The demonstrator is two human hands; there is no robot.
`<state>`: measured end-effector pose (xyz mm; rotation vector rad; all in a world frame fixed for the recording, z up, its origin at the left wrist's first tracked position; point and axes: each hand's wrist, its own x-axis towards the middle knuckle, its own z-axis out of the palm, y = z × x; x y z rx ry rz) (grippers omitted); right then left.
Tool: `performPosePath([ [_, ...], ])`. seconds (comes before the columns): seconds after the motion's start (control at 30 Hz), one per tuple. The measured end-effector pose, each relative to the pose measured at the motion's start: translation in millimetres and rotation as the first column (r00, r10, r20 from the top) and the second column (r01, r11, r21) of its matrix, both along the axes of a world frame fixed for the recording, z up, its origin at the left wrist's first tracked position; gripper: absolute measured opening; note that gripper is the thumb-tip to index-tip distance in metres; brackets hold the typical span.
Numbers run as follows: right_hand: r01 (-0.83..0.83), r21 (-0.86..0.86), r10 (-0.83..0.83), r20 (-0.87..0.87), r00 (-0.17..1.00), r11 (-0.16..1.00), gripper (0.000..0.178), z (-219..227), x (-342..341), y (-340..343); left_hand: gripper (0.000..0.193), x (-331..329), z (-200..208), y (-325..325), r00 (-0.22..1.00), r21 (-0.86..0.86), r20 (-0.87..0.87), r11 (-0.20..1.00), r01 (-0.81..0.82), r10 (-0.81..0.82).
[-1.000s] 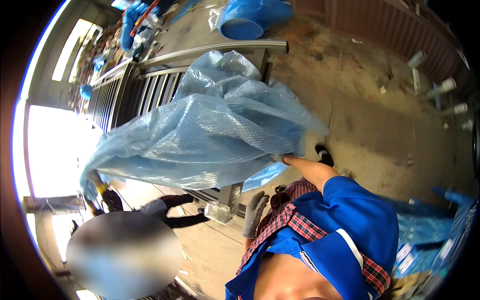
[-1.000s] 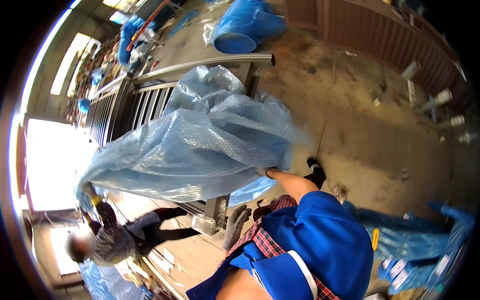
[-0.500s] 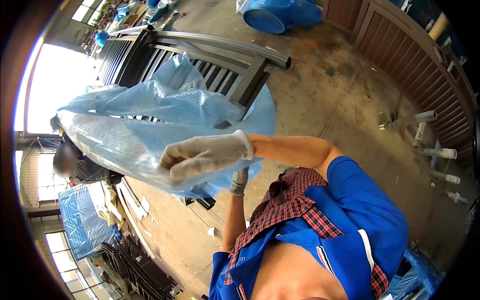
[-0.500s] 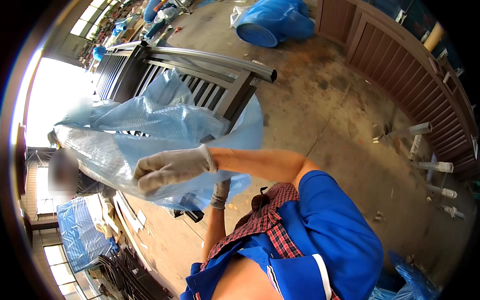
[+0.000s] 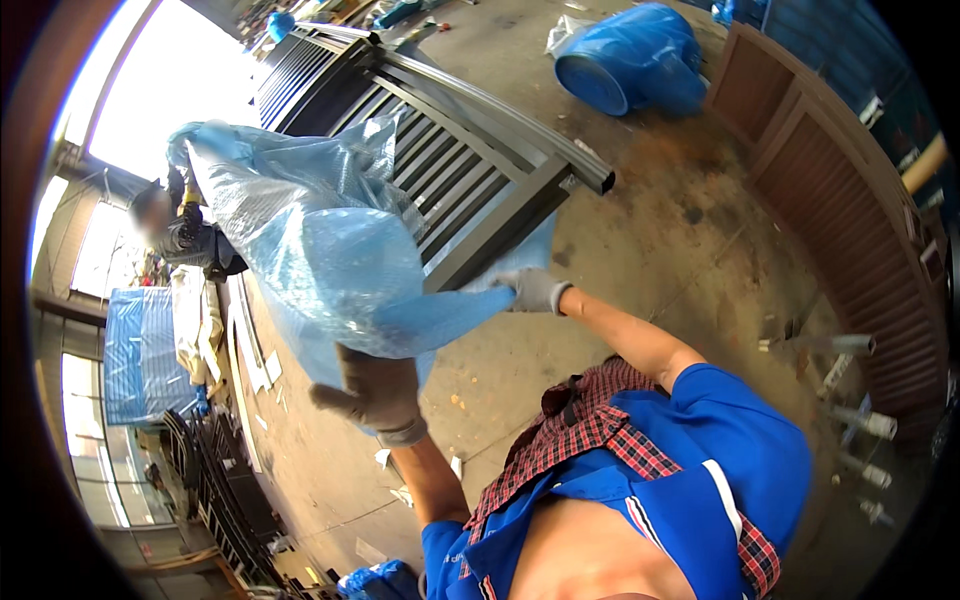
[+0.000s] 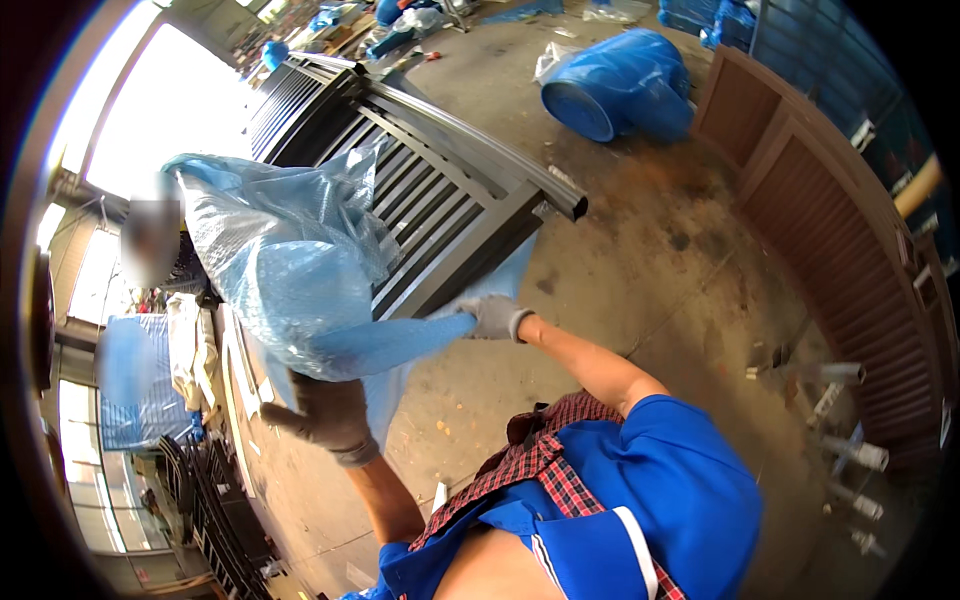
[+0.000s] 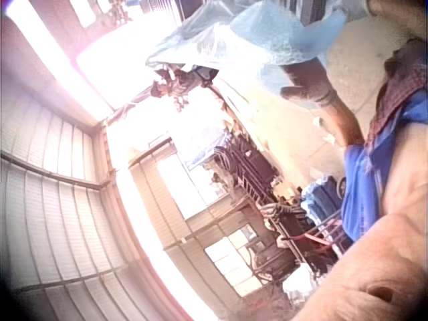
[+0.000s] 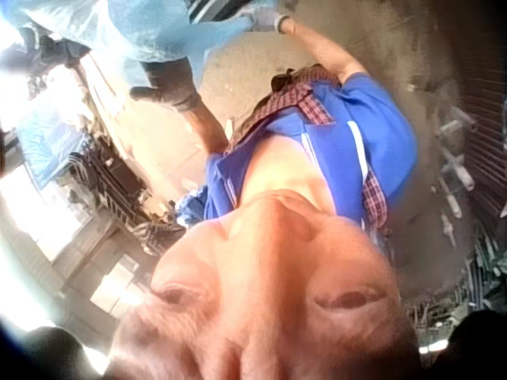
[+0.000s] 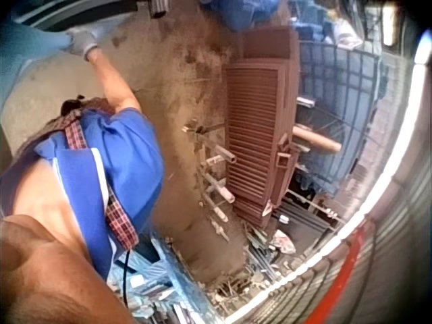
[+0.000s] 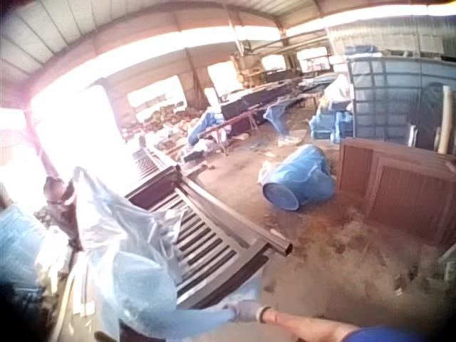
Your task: The person wraps a large metal frame with a blue protective sheet, smoothing it over the surface and securing it with tape. They use a utility knife to cut the sheet and tape, then adjust the covering to ensure full coverage of the frame.
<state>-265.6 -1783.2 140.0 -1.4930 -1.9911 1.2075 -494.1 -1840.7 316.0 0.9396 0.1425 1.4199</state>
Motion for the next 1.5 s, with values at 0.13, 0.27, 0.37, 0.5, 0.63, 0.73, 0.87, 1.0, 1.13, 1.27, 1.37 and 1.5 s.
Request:
performPosePath([
  [0.13, -0.028, 0.034, 0.031, -0.072, 0.997, 0.999, 0.052, -72.7, 64.6, -28.1, 0.094, 31.3, -3.5, 2.5, 0.889, 0.063, -0.351, 0.955, -0.291, 0.294],
  [0.27, -0.047, -0.231, -0.034, -0.335, 0.942, 0.972, 0.047, 37.5, 159.5, -81.0, 0.073, 81.3, -68.4, -33.5, 0.623, 0.038, -0.623, 0.813, -0.580, 0.473],
  [0.37, -0.121, -0.196, -0.026, -0.618, 0.785, 0.973, 0.045, 85.5, 196.1, -97.9, 0.091, 150.8, -100.1, -67.4, 0.633, -0.185, -0.755, 0.871, -0.456, 0.171],
  [0.5, -0.480, 0.092, 0.460, -0.491, 0.740, 0.872, 0.051, 146.4, 182.3, -92.8, 0.105, 207.4, -67.2, -91.6, 0.655, -0.379, -0.754, 0.844, -0.380, -0.044],
  [0.63, -0.412, 0.309, 0.515, -0.540, 0.666, 0.857, 0.064, 157.2, 197.8, -78.2, 0.074, 199.7, -29.1, -78.1, 0.494, -0.185, -0.866, 0.866, -0.464, 0.079],
  [0.73, -0.203, 0.529, 0.483, -0.469, 0.739, 0.824, 0.082, 139.8, 208.9, -61.0, 0.062, 157.2, -31.1, -104.1, 0.590, -0.172, -0.754, 0.780, -0.602, 0.289],
  [0.87, -0.437, 0.417, 0.502, -0.056, 0.863, 0.797, 0.091, 44.6, 204.8, -47.7, 0.057, 110.5, -16.8, -122.4, 0.374, 0.056, -0.728, 0.593, -0.804, 0.575],
  [1.0, -0.278, 0.382, 0.327, -0.070, 0.942, 0.882, 0.046, -55.1, 220.3, -38.3, 0.053, 84.5, 57.7, -110.4, -0.004, 0.460, -0.585, 0.328, -0.825, 0.811],
  [1.13, 0.191, 0.558, -0.044, -0.265, 0.963, 0.807, 0.020, -25.3, 281.4, -25.9, 0.049, 72.6, 122.5, -65.3, -0.278, 0.733, -0.364, 0.089, -0.675, 0.889],
  [1.27, 0.424, 0.375, -0.213, -0.489, 0.846, 0.824, 0.017, 30.1, 304.7, -8.2, 0.047, 82.7, 190.0, -5.7, -0.511, 0.953, -0.032, -0.128, -0.275, 0.859],
  [1.37, 0.453, 0.424, -0.164, -0.562, 0.811, 0.784, 0.016, 38.9, 306.5, 23.5, 0.046, 108.6, 225.3, 46.6, -0.516, 0.993, 0.101, -0.117, 0.002, 0.850],
  [1.5, 0.577, 0.128, -0.388, -0.621, 0.680, 0.807, 0.015, 46.8, 337.4, 44.1, 0.045, 170.8, 188.4, 108.8, 0.276, 0.693, -0.472, 0.546, -0.471, 0.837],
])
